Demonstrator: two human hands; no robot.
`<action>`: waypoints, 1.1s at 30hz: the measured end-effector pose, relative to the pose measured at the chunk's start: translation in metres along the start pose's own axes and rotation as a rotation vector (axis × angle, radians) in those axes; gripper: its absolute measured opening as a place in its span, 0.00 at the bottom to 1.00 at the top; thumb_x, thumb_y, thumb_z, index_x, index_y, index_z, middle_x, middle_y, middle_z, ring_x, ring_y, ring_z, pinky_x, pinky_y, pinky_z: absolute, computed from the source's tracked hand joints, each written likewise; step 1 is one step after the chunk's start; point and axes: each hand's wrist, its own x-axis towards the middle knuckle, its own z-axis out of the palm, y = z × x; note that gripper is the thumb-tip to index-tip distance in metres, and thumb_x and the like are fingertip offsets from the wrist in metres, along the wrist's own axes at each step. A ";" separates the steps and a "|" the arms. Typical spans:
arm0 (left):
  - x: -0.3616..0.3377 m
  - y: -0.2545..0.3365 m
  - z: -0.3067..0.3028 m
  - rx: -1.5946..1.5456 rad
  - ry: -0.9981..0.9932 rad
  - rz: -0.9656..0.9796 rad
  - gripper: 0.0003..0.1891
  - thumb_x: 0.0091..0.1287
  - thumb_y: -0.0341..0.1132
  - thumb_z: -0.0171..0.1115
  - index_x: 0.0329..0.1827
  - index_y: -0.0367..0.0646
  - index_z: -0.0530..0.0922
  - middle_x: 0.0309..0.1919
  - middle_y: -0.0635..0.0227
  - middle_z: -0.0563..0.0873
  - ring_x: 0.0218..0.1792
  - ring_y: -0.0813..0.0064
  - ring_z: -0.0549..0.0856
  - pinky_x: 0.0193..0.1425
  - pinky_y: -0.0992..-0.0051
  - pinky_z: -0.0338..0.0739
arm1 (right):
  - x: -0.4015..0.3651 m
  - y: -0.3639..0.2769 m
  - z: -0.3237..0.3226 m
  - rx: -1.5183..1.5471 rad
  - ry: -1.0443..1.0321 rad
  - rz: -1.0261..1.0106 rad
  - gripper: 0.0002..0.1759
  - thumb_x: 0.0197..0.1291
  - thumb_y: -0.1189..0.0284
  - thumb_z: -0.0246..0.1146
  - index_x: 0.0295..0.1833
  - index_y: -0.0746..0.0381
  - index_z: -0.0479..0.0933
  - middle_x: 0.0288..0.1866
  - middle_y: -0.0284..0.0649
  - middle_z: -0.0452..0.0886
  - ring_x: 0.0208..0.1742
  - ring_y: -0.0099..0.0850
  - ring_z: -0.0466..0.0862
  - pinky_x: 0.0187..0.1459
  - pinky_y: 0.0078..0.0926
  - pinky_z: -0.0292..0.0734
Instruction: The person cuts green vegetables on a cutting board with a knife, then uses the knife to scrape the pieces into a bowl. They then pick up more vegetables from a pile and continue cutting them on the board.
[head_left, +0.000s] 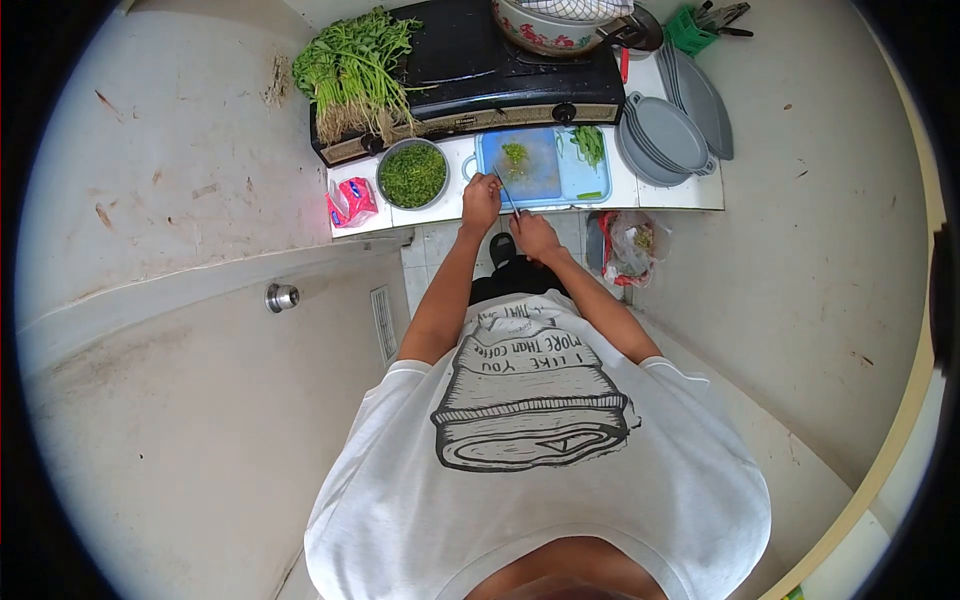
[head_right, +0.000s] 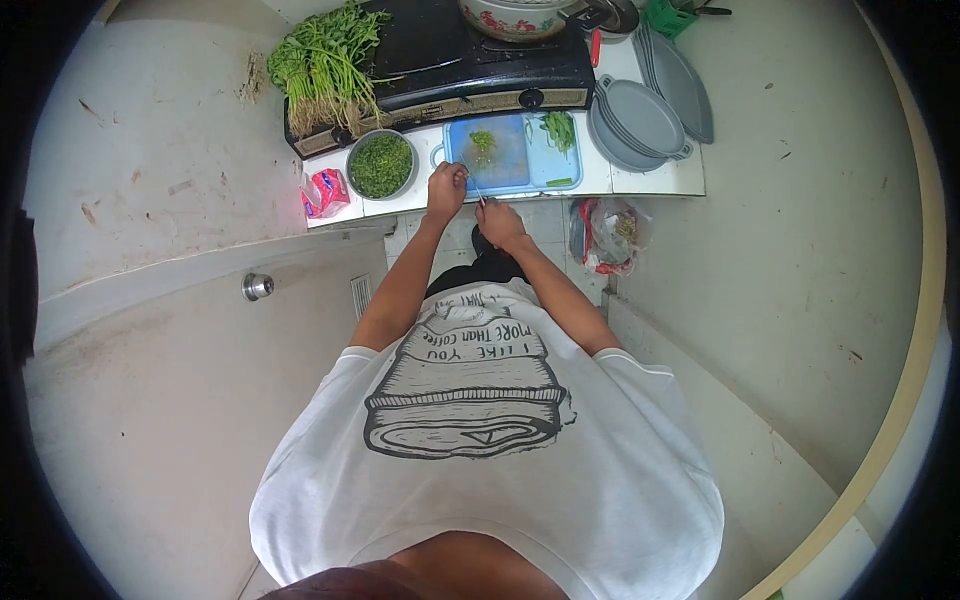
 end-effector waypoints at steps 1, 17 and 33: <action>0.000 0.000 0.000 0.010 -0.006 0.004 0.08 0.60 0.17 0.62 0.38 0.37 0.84 0.35 0.56 0.82 0.33 0.58 0.86 0.42 0.64 0.83 | 0.003 -0.003 -0.002 0.002 0.000 0.002 0.30 0.78 0.53 0.48 0.50 0.73 0.78 0.32 0.60 0.86 0.31 0.53 0.90 0.45 0.51 0.86; -0.003 0.000 0.002 -0.010 0.035 -0.005 0.08 0.60 0.17 0.62 0.38 0.38 0.84 0.33 0.54 0.82 0.34 0.54 0.86 0.40 0.61 0.81 | -0.002 0.001 0.001 -0.008 0.003 0.005 0.29 0.78 0.54 0.49 0.48 0.73 0.78 0.35 0.65 0.86 0.40 0.61 0.88 0.48 0.56 0.84; -0.001 -0.013 0.006 0.014 0.035 0.008 0.06 0.63 0.21 0.62 0.39 0.37 0.87 0.31 0.53 0.86 0.34 0.59 0.88 0.42 0.64 0.83 | -0.009 0.000 -0.020 0.105 -0.053 0.070 0.29 0.79 0.55 0.48 0.50 0.74 0.77 0.29 0.56 0.86 0.21 0.45 0.88 0.32 0.44 0.88</action>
